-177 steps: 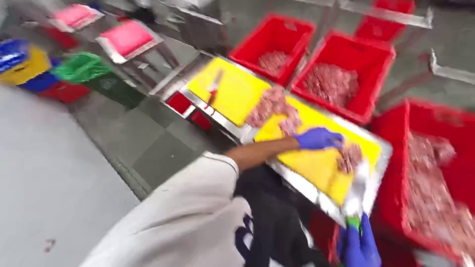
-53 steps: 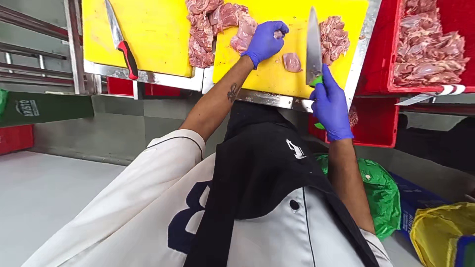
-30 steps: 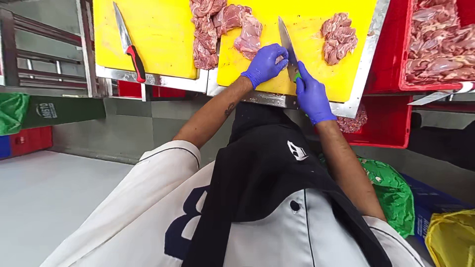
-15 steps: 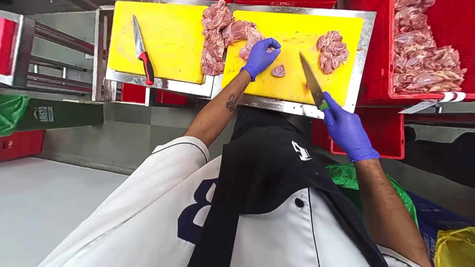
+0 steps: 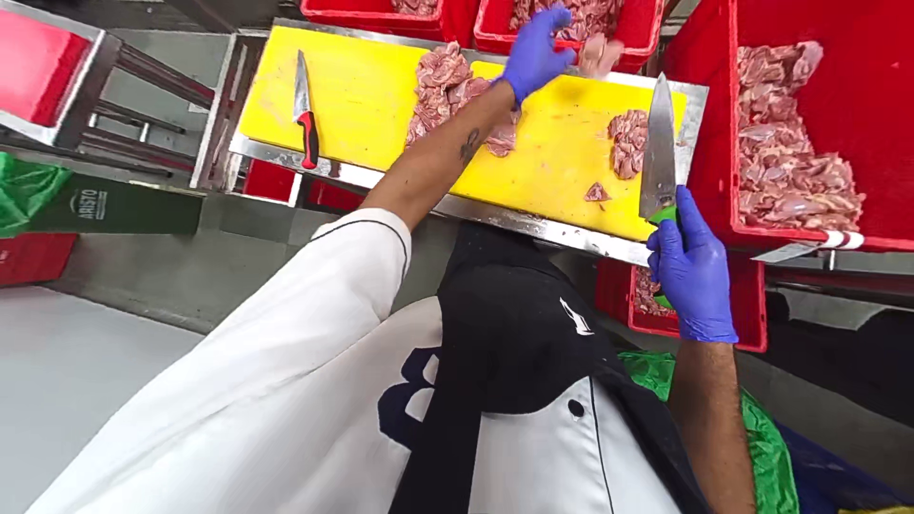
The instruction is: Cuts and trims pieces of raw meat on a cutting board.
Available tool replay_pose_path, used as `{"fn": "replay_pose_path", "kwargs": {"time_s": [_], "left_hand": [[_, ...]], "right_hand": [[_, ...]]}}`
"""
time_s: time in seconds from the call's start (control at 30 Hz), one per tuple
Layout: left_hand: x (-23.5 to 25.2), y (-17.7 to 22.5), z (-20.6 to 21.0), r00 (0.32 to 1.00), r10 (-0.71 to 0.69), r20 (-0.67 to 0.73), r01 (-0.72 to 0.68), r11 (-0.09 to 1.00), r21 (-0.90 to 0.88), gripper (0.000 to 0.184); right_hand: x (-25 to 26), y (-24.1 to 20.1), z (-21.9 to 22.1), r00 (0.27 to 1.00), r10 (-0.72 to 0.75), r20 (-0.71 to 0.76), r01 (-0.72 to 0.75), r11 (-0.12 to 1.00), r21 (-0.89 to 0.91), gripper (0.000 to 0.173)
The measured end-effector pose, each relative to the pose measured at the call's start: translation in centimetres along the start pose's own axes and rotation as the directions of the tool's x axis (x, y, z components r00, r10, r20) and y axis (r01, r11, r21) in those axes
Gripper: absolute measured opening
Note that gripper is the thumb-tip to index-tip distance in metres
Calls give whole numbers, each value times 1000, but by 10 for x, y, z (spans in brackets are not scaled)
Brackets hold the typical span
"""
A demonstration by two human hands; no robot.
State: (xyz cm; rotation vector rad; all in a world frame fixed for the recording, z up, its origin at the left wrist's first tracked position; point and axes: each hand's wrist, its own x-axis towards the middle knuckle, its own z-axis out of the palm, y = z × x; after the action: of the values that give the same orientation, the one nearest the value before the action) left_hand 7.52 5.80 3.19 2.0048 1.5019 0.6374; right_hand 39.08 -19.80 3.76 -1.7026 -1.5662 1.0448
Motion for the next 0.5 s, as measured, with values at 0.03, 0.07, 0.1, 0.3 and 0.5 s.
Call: {"fn": "replay_pose_path", "kwargs": {"time_s": [0.03, 0.07, 0.1, 0.3, 0.5], "left_hand": [[11, -11, -11, 999, -54, 10, 52, 986, 162, 55], [11, -22, -19, 988, -96, 119, 51, 940, 337, 55], [1, -31, -21, 953, -157, 260, 6, 867, 499, 56], [-44, -48, -22, 857, -154, 491, -201, 778, 595, 34], [-72, 8, -44, 934, -38, 355, 169, 923, -347, 53]], "right_hand": [[-2, 0, 5, 1000, 8, 19, -8, 1000, -18, 50], [-5, 0, 10, 998, 14, 56, -11, 999, -50, 50], [-9, 1, 17, 993, 16, 113, -6, 996, -89, 50], [-15, 25, 78, 852, -5, 524, 124, 973, -192, 49], [27, 54, 20, 976, 100, 195, -26, 936, -352, 48]]}}
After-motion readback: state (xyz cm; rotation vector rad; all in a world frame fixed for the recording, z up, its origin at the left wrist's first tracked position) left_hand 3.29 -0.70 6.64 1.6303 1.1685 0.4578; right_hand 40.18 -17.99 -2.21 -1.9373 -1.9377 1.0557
